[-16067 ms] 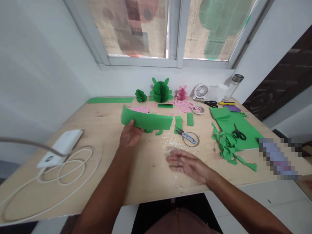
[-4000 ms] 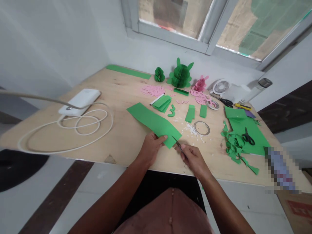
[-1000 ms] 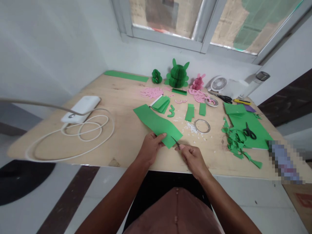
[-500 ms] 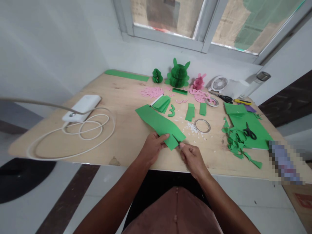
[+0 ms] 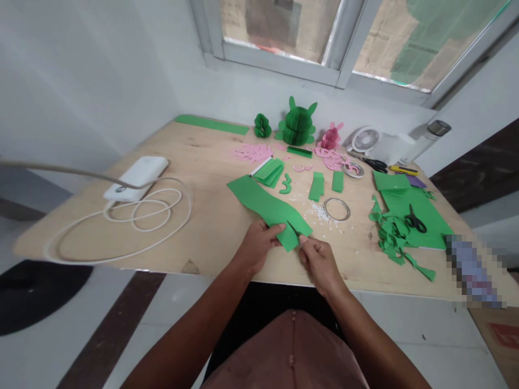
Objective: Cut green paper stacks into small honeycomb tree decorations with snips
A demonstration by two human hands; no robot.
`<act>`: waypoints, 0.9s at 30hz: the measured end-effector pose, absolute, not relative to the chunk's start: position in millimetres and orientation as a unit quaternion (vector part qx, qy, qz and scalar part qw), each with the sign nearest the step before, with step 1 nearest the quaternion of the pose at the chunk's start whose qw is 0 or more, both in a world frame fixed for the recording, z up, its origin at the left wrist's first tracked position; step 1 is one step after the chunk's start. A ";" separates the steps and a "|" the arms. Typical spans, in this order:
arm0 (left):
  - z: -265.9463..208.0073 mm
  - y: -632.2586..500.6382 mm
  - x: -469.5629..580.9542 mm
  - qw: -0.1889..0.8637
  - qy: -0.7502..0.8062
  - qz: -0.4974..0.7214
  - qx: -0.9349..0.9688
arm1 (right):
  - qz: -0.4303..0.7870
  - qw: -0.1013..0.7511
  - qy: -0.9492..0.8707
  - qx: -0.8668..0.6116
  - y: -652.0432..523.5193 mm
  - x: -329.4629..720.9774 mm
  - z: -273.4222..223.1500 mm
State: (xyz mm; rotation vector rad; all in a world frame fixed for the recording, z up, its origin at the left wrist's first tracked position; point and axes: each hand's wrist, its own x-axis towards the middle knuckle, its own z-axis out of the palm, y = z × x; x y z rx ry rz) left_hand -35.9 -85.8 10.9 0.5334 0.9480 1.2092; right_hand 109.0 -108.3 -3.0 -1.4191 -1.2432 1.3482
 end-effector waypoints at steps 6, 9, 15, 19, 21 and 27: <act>9.7 -85.4 -34.9 0.689 0.415 0.543 0.243 | 0.524 0.404 -0.499 -0.560 -108.2 109.4 -5.4; 10.5 -85.7 -34.4 0.689 0.416 0.544 0.238 | 0.515 0.411 -0.507 -0.556 -108.0 109.8 -6.7; 11.5 -87.3 -34.0 0.687 0.425 0.541 0.233 | 0.508 0.413 -0.515 -0.554 -108.6 111.2 -8.2; 10.5 -88.0 -34.7 0.690 0.420 0.541 0.232 | 0.514 0.418 -0.507 -0.551 -109.0 110.4 -9.0; 10.0 -87.6 -35.7 0.690 0.421 0.544 0.225 | 0.516 0.415 -0.505 -0.553 -109.3 109.7 -9.1; 8.5 -84.4 -38.9 0.673 0.424 0.572 0.201 | 0.503 0.415 -0.510 -0.561 -109.8 108.5 -9.8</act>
